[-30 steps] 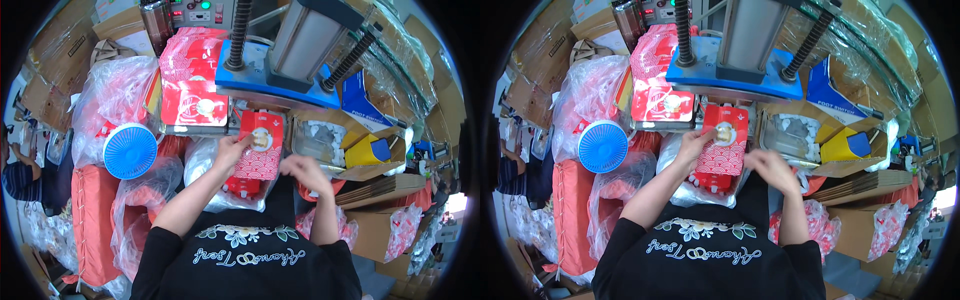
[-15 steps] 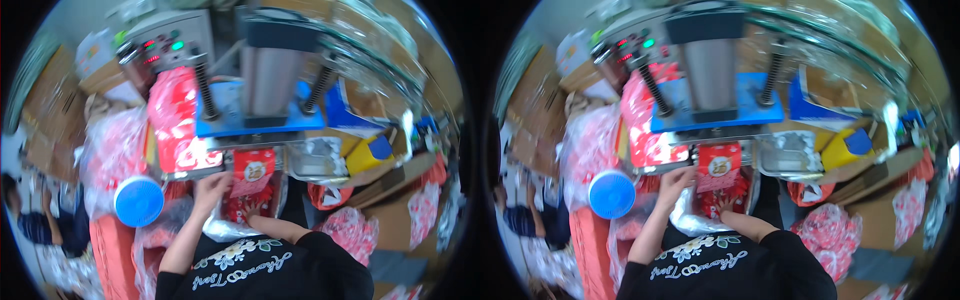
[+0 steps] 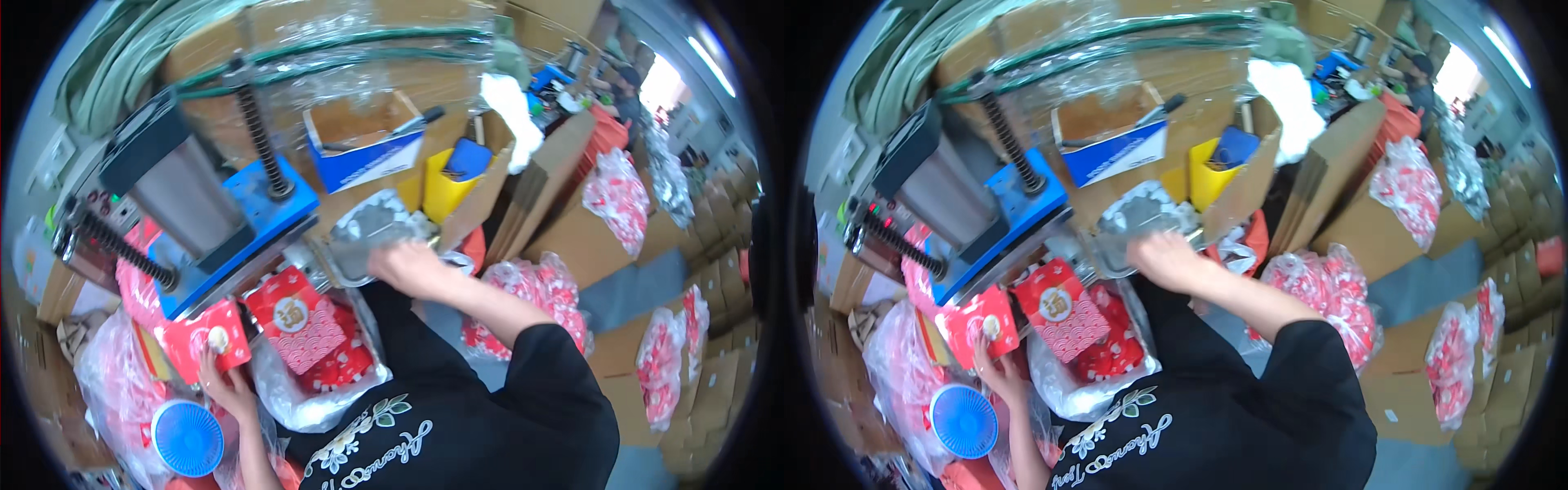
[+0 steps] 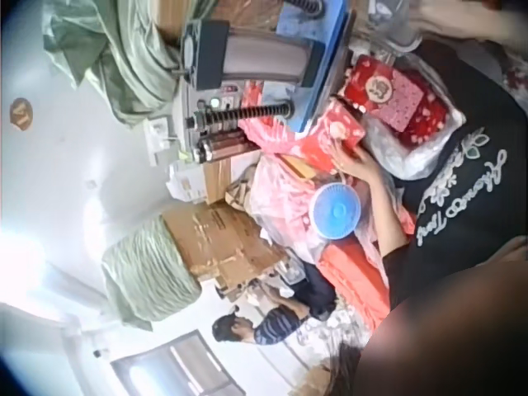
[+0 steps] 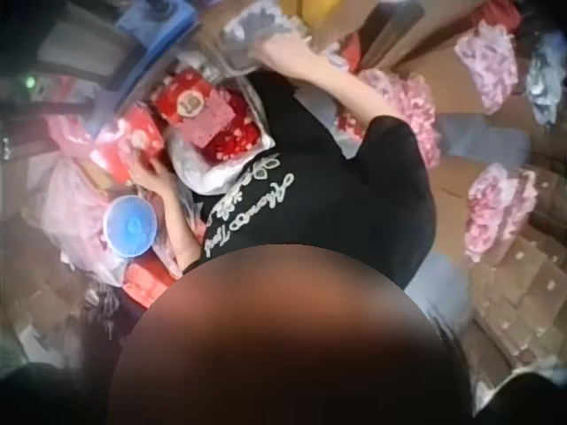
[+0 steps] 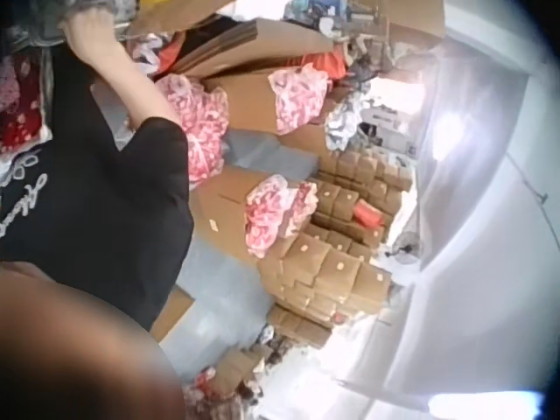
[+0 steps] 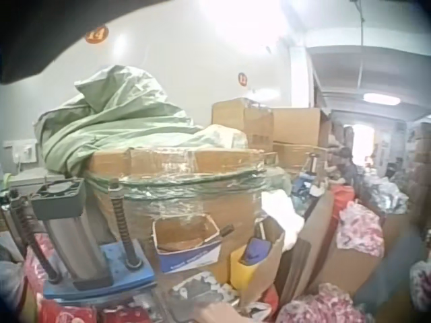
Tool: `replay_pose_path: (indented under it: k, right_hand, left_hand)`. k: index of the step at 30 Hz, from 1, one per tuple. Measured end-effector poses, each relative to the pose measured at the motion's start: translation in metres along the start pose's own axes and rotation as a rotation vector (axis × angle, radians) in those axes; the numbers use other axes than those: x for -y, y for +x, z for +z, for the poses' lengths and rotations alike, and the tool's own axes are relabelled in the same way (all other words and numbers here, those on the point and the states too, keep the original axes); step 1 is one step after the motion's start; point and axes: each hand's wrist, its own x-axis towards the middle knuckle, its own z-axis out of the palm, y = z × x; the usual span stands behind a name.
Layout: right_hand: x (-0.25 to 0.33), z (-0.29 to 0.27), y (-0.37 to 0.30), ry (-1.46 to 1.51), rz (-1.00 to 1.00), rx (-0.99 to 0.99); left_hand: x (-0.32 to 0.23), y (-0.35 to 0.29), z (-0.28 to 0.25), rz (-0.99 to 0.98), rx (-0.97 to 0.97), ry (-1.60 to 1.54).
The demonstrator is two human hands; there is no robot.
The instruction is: Filling red bags with small pink items and sealing them using a heat sealing machine.
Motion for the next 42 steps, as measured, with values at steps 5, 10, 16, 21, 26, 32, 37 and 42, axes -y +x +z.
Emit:
replay_pose_path:
  k: [5,10,16,21,26,32,37,42]
  right_hand:
    - [-0.073,0.031,0.034,-0.514,0.258,0.206]
    - [-0.078,0.066,0.042,-0.568,0.283,0.178]
    - [-0.03,0.085,0.055,-0.269,0.02,-0.038]
    - [-0.001,0.084,0.054,-0.065,0.053,-0.208]
    - [-0.031,0.08,0.042,0.043,0.013,-0.343]
    - [-0.003,0.034,0.025,1.152,0.196,-0.084]
    - [0.067,0.003,0.027,1.006,0.034,0.131]
    - [0.088,0.018,0.034,0.914,-0.078,0.374]
  left_hand:
    - [-0.001,-0.001,0.01,-0.084,-0.133,-0.085]
    - [-0.01,-0.002,0.012,-0.215,-0.135,-0.2]
    - [0.007,0.005,0.011,-0.057,-0.077,-0.011]
    - [0.028,0.015,-0.006,-0.093,0.03,0.03]
    - [-0.051,0.021,-0.05,-0.44,0.0,-0.423]
    - [-0.102,-0.002,-0.009,-0.643,0.301,-0.799]
    - [-0.097,-0.039,0.031,-0.647,0.305,-0.82]
    - [-0.099,-0.049,0.03,-0.429,0.365,-0.828]
